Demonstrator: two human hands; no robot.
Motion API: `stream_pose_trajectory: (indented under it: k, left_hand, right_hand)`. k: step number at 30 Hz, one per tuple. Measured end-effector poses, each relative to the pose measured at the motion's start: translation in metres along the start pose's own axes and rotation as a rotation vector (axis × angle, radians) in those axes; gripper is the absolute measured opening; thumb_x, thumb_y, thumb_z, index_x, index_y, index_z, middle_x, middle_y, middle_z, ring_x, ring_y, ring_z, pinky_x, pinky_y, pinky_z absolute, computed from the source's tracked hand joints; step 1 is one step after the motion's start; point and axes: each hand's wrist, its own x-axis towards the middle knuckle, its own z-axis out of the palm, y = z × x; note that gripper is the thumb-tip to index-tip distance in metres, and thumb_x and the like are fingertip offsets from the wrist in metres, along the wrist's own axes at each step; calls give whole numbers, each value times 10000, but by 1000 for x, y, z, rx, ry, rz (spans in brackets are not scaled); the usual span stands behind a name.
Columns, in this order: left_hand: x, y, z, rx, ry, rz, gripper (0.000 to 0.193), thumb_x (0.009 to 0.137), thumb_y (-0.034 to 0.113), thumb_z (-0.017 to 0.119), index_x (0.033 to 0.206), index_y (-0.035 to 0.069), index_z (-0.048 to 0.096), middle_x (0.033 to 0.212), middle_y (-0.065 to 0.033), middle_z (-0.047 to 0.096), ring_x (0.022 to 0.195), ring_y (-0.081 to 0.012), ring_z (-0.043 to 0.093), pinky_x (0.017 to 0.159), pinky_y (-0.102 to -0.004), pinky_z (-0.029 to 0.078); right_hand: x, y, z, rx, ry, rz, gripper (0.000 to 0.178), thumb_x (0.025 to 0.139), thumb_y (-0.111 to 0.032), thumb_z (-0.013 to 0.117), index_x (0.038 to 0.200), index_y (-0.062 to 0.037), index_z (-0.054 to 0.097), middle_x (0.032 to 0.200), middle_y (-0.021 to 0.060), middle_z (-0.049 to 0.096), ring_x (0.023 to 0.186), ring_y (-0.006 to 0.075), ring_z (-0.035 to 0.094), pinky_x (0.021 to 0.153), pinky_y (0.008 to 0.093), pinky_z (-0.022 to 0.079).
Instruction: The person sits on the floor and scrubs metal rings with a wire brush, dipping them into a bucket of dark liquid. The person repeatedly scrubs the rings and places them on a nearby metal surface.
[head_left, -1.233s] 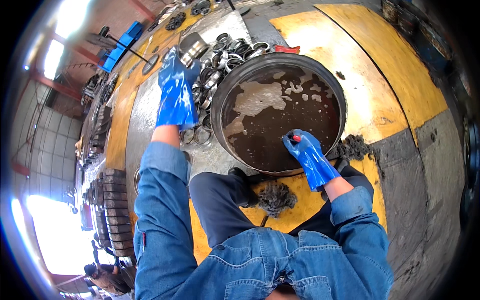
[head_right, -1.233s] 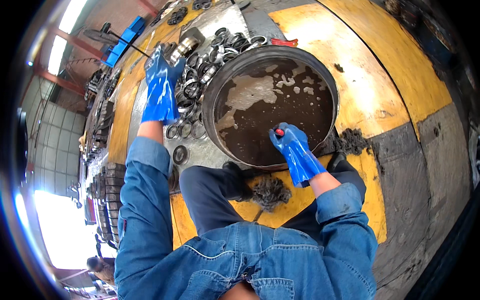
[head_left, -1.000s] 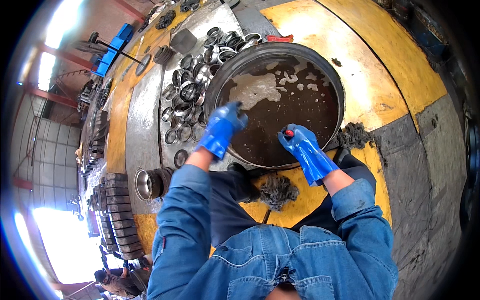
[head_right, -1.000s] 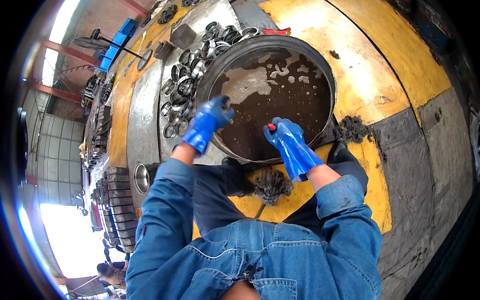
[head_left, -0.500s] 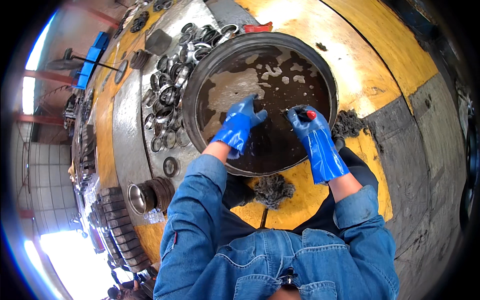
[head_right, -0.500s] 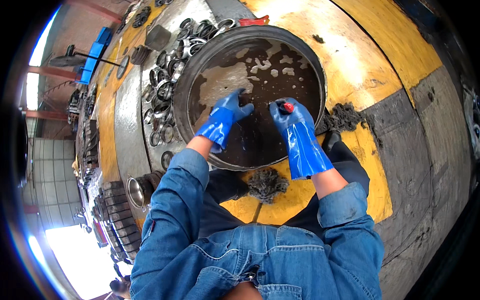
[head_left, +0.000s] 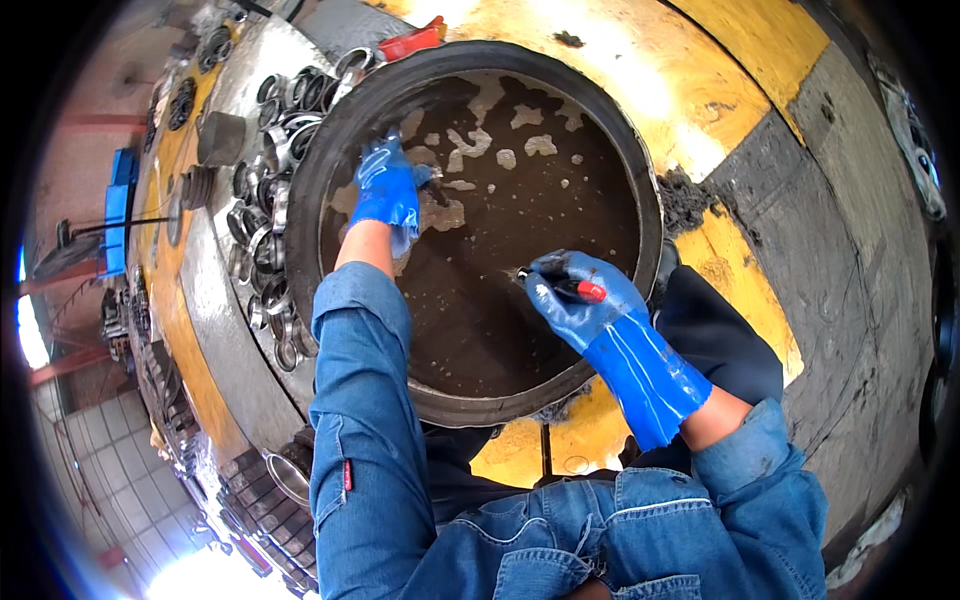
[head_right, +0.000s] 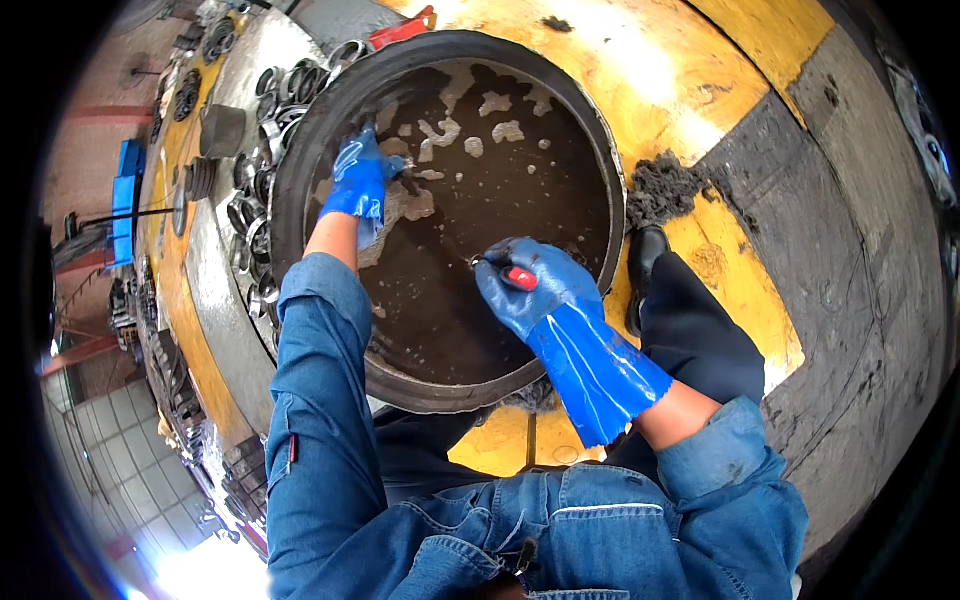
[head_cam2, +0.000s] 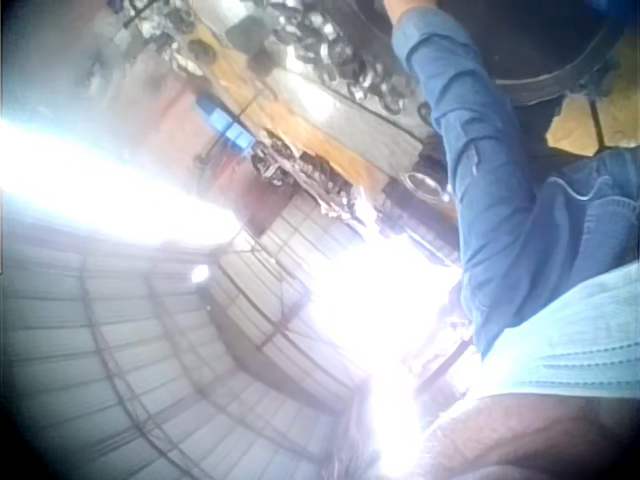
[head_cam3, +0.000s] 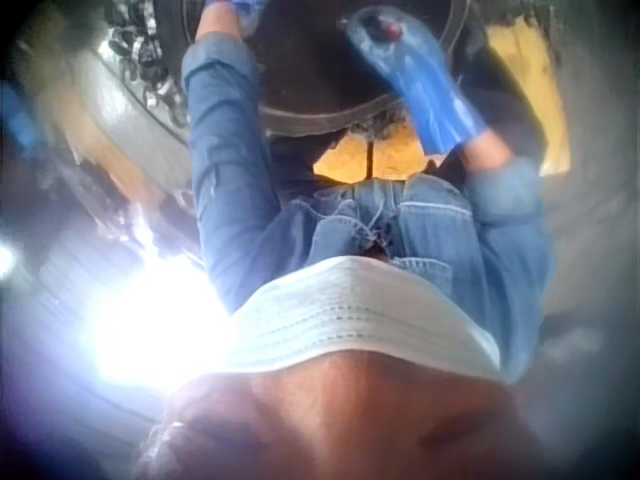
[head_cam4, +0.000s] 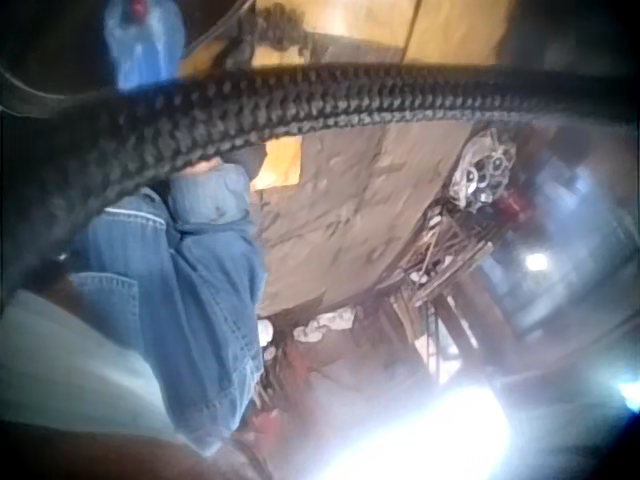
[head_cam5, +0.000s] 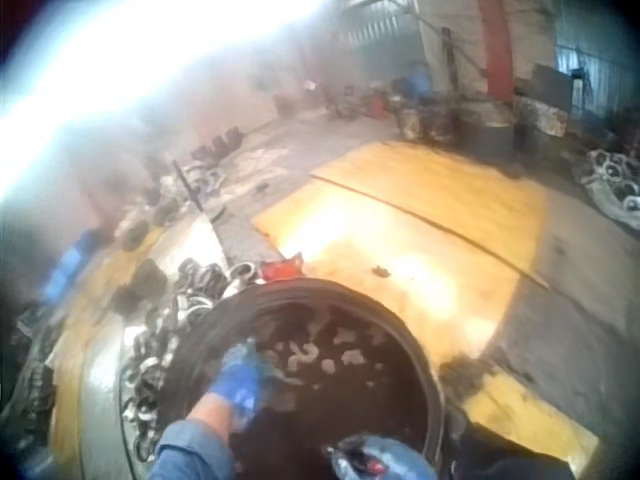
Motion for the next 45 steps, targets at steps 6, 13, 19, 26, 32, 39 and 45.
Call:
stream_pose_trajectory:
  k: [6,13,19,26,32,39,45]
  left_hand:
    - [15,3,-2,112,37,18,419,857,132,678,1270,66,664,1222,-259,718,1133,-479,681,941,-560,559]
    - [-8,1,-8,26,-190,-163,422,849,211,750,1221,23,680,1182,-254,735,1130,-443,701,940,-533,567]
    - [-24,-67,58,-143,-189,13,345,870,200,710,1163,21,733,1189,-282,717,1138,-473,673,962,-521,556]
    - [-13,-86,76,91,-116,351,252,945,110,628,1150,16,740,1229,-253,705,1142,-463,660,948,-493,557]
    - [-16,-56,57,-45,-197,123,290,978,101,579,1197,-37,709,1227,-294,692,1150,-462,661,999,-492,537]
    - [-22,-37,38,-378,-117,-42,329,924,139,675,1212,-14,718,1205,-256,731,1080,-399,721,904,-461,556]
    - [-20,-125,4,-409,-236,-122,518,769,185,929,1228,39,741,989,-100,787,895,-185,704,784,-410,560]
  right_hand:
    - [2,0,7,-21,-79,126,264,910,-349,742,1034,-120,787,987,137,775,935,377,735,848,424,602]
    - [7,8,8,-57,-104,151,283,911,-374,726,1019,-119,784,995,148,776,951,378,733,851,442,599]
    - [4,4,16,-53,-110,117,294,917,-387,709,1016,-120,781,976,146,774,930,390,730,846,451,597]
    - [5,-1,17,-96,-132,140,285,929,-388,697,971,-116,772,941,149,766,903,398,724,817,452,595]
    - [4,5,19,-97,-106,136,286,945,-385,685,963,-112,767,929,160,761,888,406,718,808,459,591]
    - [4,23,20,-156,-101,116,296,936,-385,695,919,-96,755,897,171,750,890,414,717,802,458,591]
    - [5,14,30,-192,-131,58,300,907,-386,712,854,-91,728,878,167,743,871,429,704,788,468,588]
